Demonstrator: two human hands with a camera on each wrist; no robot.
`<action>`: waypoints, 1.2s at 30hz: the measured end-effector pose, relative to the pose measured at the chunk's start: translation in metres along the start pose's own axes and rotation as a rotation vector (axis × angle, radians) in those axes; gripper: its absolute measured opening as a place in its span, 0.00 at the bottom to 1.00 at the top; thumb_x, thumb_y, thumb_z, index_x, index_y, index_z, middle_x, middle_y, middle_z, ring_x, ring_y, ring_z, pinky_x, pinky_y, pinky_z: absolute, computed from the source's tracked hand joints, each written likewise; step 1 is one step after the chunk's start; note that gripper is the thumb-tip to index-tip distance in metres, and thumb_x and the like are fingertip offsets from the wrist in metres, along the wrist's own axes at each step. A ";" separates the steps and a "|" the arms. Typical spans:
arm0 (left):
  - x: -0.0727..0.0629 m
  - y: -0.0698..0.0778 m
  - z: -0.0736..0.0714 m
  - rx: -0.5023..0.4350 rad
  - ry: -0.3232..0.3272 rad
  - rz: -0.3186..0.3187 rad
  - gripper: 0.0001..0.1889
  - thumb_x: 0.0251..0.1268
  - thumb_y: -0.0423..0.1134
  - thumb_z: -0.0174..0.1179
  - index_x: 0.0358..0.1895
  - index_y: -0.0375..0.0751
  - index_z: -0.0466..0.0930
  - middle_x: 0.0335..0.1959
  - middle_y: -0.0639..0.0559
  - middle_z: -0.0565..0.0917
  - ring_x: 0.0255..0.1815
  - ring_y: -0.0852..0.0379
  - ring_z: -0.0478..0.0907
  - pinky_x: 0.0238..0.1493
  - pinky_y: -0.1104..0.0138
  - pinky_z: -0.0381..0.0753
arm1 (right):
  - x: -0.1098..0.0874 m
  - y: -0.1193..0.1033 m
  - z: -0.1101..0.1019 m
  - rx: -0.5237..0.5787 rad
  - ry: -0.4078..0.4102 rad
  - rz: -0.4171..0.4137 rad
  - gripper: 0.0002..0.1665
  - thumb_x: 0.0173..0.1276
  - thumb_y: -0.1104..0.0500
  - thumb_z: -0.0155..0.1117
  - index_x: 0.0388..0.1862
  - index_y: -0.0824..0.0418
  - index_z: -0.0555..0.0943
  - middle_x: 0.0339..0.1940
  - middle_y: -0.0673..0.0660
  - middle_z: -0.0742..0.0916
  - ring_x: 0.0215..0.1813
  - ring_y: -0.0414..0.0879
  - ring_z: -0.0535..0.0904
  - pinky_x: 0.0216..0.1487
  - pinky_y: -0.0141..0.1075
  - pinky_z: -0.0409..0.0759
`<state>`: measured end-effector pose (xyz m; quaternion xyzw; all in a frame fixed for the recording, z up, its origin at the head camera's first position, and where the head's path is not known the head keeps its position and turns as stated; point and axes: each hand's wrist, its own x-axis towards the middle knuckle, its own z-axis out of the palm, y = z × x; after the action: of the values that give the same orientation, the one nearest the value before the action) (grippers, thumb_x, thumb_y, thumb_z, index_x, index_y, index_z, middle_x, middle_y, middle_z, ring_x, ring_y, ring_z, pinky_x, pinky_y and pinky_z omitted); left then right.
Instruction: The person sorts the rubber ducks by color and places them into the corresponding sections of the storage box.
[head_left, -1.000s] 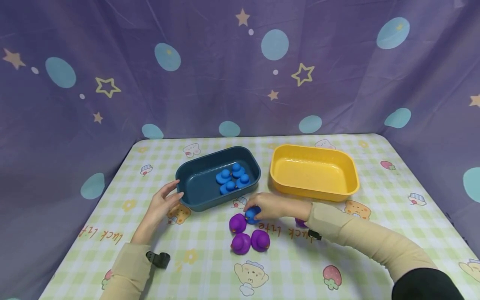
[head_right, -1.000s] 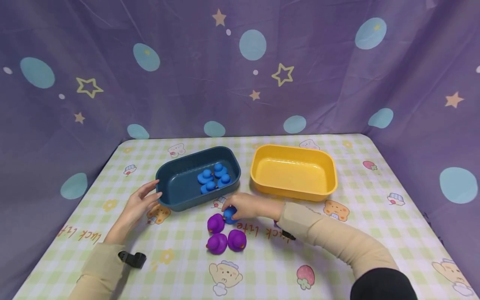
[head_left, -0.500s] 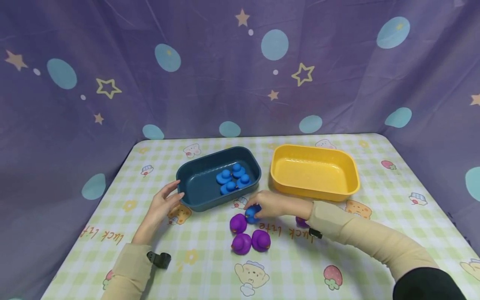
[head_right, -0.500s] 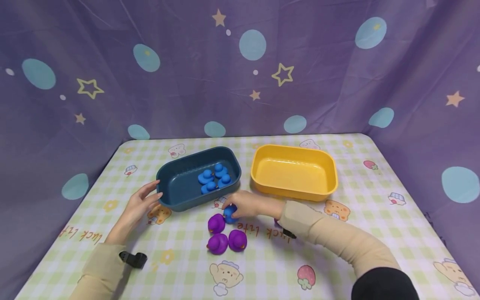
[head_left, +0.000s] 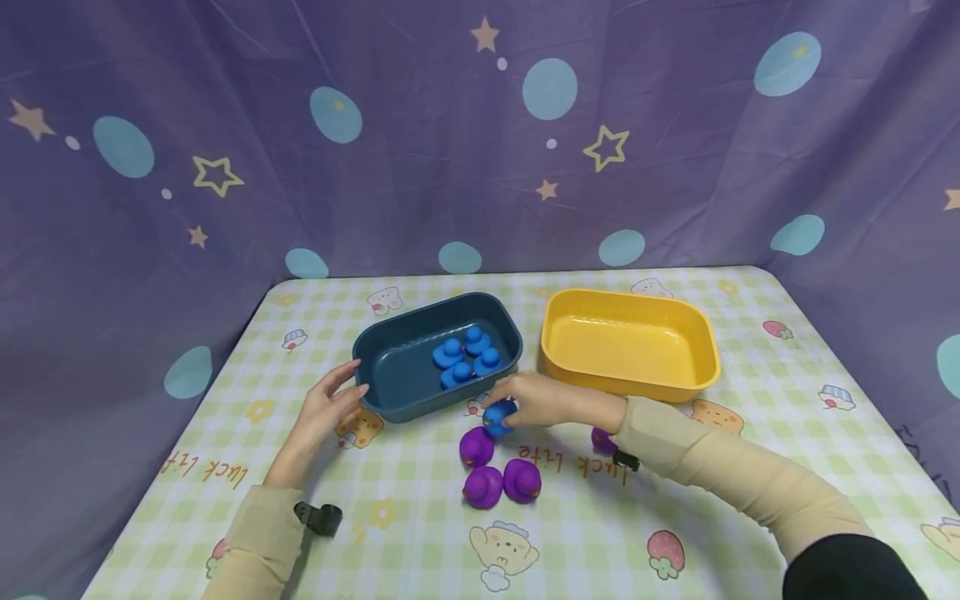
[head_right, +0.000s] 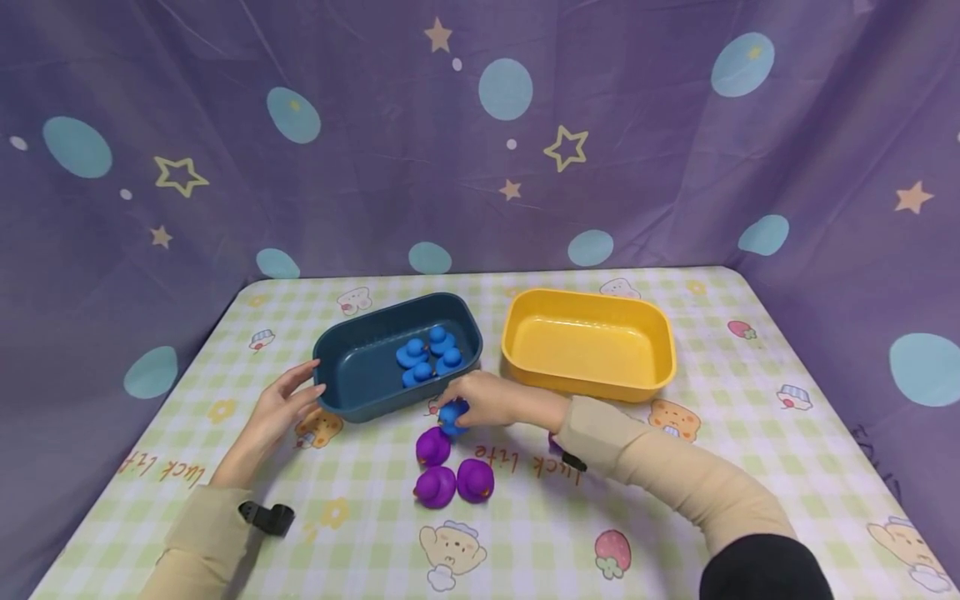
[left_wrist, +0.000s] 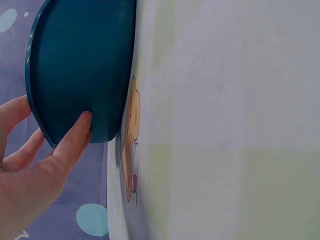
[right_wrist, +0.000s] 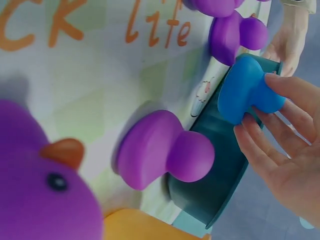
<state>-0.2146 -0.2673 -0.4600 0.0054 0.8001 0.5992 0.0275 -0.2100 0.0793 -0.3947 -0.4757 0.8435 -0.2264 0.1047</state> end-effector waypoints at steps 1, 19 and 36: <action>-0.002 0.005 0.001 0.009 -0.007 -0.001 0.36 0.54 0.53 0.58 0.65 0.47 0.58 0.67 0.39 0.54 0.59 0.46 0.66 0.44 0.72 0.75 | 0.000 -0.001 -0.001 0.008 0.002 0.000 0.19 0.53 0.64 0.63 0.46 0.64 0.79 0.41 0.55 0.83 0.43 0.43 0.76 0.45 0.31 0.75; -0.013 0.025 0.005 0.048 -0.025 0.005 0.33 0.60 0.47 0.54 0.66 0.38 0.54 0.66 0.33 0.52 0.60 0.42 0.63 0.46 0.71 0.75 | 0.016 -0.014 -0.011 -0.032 0.093 -0.080 0.18 0.54 0.61 0.64 0.46 0.63 0.79 0.43 0.54 0.83 0.44 0.42 0.77 0.47 0.28 0.73; -0.012 0.024 0.006 0.042 -0.011 -0.009 0.32 0.60 0.46 0.54 0.66 0.42 0.55 0.66 0.35 0.53 0.59 0.44 0.65 0.46 0.69 0.75 | 0.033 -0.028 -0.024 0.028 0.125 -0.094 0.18 0.55 0.63 0.64 0.47 0.63 0.79 0.45 0.54 0.83 0.47 0.42 0.75 0.49 0.26 0.71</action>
<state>-0.2028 -0.2558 -0.4385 0.0056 0.8123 0.5822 0.0344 -0.2158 0.0462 -0.3588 -0.4981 0.8220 -0.2718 0.0477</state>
